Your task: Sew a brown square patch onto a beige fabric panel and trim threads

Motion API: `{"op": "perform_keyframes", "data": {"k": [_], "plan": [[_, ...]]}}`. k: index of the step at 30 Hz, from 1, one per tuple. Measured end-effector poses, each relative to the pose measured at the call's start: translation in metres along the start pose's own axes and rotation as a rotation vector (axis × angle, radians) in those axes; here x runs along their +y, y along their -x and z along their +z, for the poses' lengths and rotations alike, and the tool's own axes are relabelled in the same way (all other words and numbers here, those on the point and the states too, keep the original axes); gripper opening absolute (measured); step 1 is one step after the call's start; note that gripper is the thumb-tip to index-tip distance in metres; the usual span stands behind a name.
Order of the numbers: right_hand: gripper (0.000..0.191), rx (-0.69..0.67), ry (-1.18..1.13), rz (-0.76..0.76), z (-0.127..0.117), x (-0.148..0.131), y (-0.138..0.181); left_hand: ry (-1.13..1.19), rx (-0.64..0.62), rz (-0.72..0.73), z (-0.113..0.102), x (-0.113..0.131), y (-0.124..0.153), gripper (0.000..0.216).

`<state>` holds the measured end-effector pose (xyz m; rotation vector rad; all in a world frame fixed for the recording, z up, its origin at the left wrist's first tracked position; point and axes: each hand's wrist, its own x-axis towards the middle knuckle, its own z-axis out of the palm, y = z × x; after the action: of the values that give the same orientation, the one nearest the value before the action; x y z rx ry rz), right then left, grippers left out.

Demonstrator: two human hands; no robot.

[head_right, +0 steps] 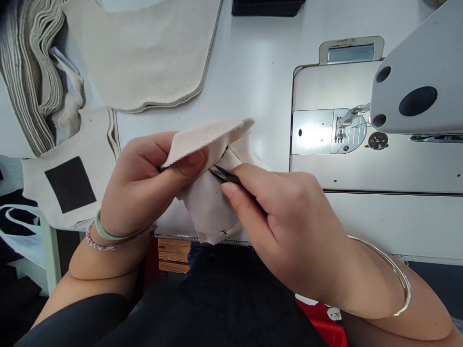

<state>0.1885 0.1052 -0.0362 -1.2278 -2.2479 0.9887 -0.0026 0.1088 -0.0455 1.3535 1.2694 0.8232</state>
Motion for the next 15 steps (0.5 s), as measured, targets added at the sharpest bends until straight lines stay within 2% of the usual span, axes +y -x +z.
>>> {"op": "perform_keyframes", "data": {"k": [7,15], "plan": [[0.027,0.012,0.057,-0.017,0.0,-0.0006,0.0021,0.097,-0.032,-0.021,0.0001,0.0002,-0.001,0.029],[0.027,0.014,0.06,-0.018,0.0014,-0.0032,0.0006,0.072,-0.014,-0.059,0.0013,0.0014,0.0002,0.027]]}}
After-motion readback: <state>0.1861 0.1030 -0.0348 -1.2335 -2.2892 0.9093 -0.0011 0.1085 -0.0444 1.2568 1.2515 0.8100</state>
